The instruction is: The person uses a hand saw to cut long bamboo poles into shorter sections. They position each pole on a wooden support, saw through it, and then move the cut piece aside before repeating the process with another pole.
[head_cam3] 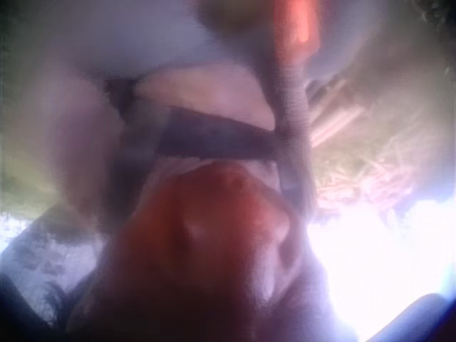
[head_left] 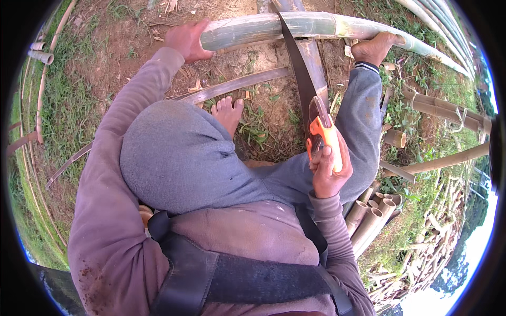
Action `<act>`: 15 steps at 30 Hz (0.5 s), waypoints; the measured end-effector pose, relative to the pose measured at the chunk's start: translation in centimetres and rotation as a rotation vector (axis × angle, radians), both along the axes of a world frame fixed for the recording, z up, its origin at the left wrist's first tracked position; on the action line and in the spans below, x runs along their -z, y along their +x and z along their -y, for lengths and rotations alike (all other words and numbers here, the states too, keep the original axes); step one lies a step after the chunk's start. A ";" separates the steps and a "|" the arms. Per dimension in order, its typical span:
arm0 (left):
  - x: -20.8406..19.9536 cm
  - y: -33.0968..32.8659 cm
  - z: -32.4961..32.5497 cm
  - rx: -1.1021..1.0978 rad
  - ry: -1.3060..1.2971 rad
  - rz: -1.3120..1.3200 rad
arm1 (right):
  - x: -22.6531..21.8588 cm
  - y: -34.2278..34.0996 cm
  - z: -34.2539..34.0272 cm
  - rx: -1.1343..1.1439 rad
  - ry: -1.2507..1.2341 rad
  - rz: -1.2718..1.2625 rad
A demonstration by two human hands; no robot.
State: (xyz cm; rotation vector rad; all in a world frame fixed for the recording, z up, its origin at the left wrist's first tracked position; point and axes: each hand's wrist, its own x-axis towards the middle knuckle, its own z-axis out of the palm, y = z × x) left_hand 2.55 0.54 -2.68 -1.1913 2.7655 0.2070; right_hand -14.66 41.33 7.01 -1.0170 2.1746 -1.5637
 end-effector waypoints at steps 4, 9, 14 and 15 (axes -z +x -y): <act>-0.4 -0.8 0.2 -0.008 0.015 0.017 | 2.9 -2.4 6.9 0.007 -0.070 0.024; 0.8 -0.1 -0.3 0.031 -0.043 -0.012 | 5.3 -5.9 18.5 0.030 -0.071 -0.053; 1.3 0.7 0.6 -0.012 -0.091 -0.021 | 1.5 -2.1 5.5 -0.044 0.001 -0.024; 1.2 0.5 0.3 -0.006 -0.069 -0.028 | 0.1 -1.3 2.6 -0.051 0.004 -0.118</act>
